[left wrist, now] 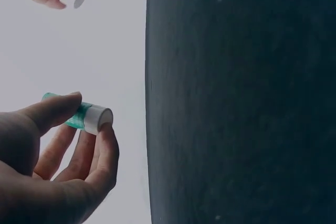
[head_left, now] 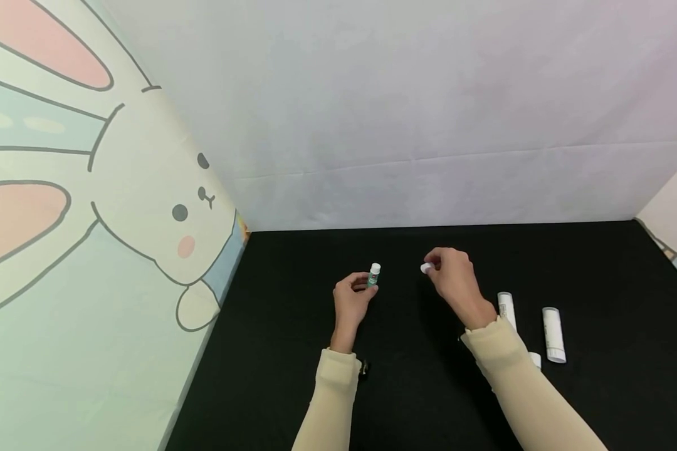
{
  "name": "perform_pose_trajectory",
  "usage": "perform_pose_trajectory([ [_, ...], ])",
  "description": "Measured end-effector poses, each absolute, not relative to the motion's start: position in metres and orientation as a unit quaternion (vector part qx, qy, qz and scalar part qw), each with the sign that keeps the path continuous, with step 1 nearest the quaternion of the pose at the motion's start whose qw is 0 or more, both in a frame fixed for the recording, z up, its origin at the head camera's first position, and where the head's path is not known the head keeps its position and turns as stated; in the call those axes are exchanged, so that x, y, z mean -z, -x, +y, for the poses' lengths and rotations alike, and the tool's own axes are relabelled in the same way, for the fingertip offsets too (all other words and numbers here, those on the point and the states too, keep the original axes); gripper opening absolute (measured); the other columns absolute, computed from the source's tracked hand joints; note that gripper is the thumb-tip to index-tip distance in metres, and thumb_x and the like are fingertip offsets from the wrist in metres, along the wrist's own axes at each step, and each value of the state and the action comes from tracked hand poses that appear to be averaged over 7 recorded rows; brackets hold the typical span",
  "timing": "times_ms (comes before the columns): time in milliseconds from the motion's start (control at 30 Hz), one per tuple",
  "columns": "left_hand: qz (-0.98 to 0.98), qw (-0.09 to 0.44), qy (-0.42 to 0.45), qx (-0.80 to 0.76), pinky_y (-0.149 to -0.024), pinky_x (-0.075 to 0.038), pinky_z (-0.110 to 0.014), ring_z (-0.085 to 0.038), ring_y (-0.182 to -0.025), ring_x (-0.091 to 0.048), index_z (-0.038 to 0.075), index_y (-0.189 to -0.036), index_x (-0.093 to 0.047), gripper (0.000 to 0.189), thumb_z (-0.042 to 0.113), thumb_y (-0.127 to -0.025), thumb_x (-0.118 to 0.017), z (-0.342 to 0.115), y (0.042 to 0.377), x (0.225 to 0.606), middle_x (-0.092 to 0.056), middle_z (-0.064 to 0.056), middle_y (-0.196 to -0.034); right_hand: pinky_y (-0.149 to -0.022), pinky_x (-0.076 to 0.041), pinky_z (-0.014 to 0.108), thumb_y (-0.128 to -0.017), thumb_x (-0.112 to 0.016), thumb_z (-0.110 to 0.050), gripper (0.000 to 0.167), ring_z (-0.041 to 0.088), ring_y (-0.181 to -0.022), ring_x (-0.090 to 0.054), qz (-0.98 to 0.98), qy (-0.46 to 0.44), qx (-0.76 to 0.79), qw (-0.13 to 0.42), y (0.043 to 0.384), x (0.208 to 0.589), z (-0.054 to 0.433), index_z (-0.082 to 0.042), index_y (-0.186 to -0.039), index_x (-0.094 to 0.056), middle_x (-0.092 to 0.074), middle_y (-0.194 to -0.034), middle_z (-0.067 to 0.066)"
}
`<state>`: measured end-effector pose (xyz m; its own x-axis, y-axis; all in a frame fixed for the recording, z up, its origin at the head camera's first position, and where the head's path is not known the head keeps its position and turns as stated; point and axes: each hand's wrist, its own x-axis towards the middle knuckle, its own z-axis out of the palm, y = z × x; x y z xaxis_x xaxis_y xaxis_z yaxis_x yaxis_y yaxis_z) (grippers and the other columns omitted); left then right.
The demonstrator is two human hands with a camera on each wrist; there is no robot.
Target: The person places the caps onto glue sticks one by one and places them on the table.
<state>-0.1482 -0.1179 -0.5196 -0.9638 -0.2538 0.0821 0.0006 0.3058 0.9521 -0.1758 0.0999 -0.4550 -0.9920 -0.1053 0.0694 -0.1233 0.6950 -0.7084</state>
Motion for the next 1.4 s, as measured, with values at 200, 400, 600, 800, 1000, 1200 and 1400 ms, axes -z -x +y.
perform_pose_trajectory([
  [200,-0.8,0.101,-0.07,0.587,-0.082,-0.063,-0.033,-0.025,-0.097,-0.075,0.001,-0.109,-0.079,0.022,-0.003,-0.088,-0.083,-0.112,0.146,0.521,-0.077,-0.014,-0.109,-0.071,-0.057,0.044,-0.099,-0.07,0.001,0.016,0.031,-0.085,-0.069,-0.917,-0.082,-0.39,0.029,0.171,0.45,0.099,0.006,-0.114,-0.073,-0.072,-0.106,0.023],
  [400,-0.804,0.096,-0.064,0.584,-0.08,-0.063,-0.033,-0.024,-0.096,-0.075,0.002,-0.108,-0.079,0.022,-0.003,-0.087,-0.083,-0.109,0.144,0.521,-0.077,-0.013,-0.108,-0.072,-0.058,0.044,-0.099,-0.071,0.001,0.017,0.032,-0.087,-0.07,-0.913,-0.087,-0.397,0.032,0.168,0.445,0.098,0.006,-0.115,-0.073,-0.073,-0.106,0.023],
  [600,-0.809,0.091,-0.063,0.577,-0.079,-0.063,-0.032,-0.022,-0.095,-0.075,0.003,-0.108,-0.079,0.022,-0.002,-0.087,-0.084,-0.106,0.142,0.52,-0.077,-0.012,-0.107,-0.076,-0.059,0.048,-0.098,-0.071,0.002,0.017,0.034,-0.092,-0.071,-0.912,-0.089,-0.399,0.034,0.165,0.442,0.097,0.006,-0.115,-0.074,-0.073,-0.107,0.023],
  [800,-0.812,0.092,-0.059,0.573,-0.079,-0.063,-0.032,-0.022,-0.094,-0.075,0.004,-0.108,-0.079,0.022,-0.002,-0.087,-0.084,-0.103,0.139,0.521,-0.077,-0.012,-0.105,-0.077,-0.06,0.049,-0.099,-0.071,0.0,0.018,0.034,-0.093,-0.071,-0.909,-0.088,-0.406,0.023,0.16,0.439,0.097,0.004,-0.116,-0.074,-0.073,-0.109,0.022],
  [1000,-0.818,0.094,-0.051,0.566,-0.079,-0.063,-0.031,-0.021,-0.093,-0.075,0.003,-0.107,-0.079,0.021,-0.002,-0.087,-0.084,-0.098,0.139,0.52,-0.077,-0.012,-0.105,-0.077,-0.06,0.048,-0.099,-0.072,0.0,0.018,0.033,-0.093,-0.071,-0.907,-0.088,-0.411,0.018,0.157,0.437,0.096,0.004,-0.116,-0.074,-0.074,-0.109,0.022],
  [1200,-0.817,0.09,-0.045,0.568,-0.077,-0.062,-0.028,-0.019,-0.091,-0.075,0.003,-0.106,-0.08,0.021,-0.003,-0.086,-0.084,-0.094,0.139,0.522,-0.078,-0.011,-0.103,-0.077,-0.06,0.048,-0.099,-0.072,0.0,0.019,0.034,-0.095,-0.071,-0.906,-0.093,-0.411,0.017,0.153,0.435,0.095,0.004,-0.117,-0.074,-0.074,-0.109,0.022],
  [1400,-0.817,0.073,-0.046,0.571,-0.076,-0.061,-0.025,-0.016,-0.09,-0.074,0.004,-0.106,-0.08,0.022,-0.003,-0.086,-0.084,-0.088,0.136,0.521,-0.077,-0.01,-0.102,-0.077,-0.061,0.049,-0.098,-0.072,0.001,0.018,0.035,-0.095,-0.072,-0.907,-0.102,-0.408,0.022,0.151,0.435,0.094,0.005,-0.116,-0.074,-0.074,-0.108,0.022],
])
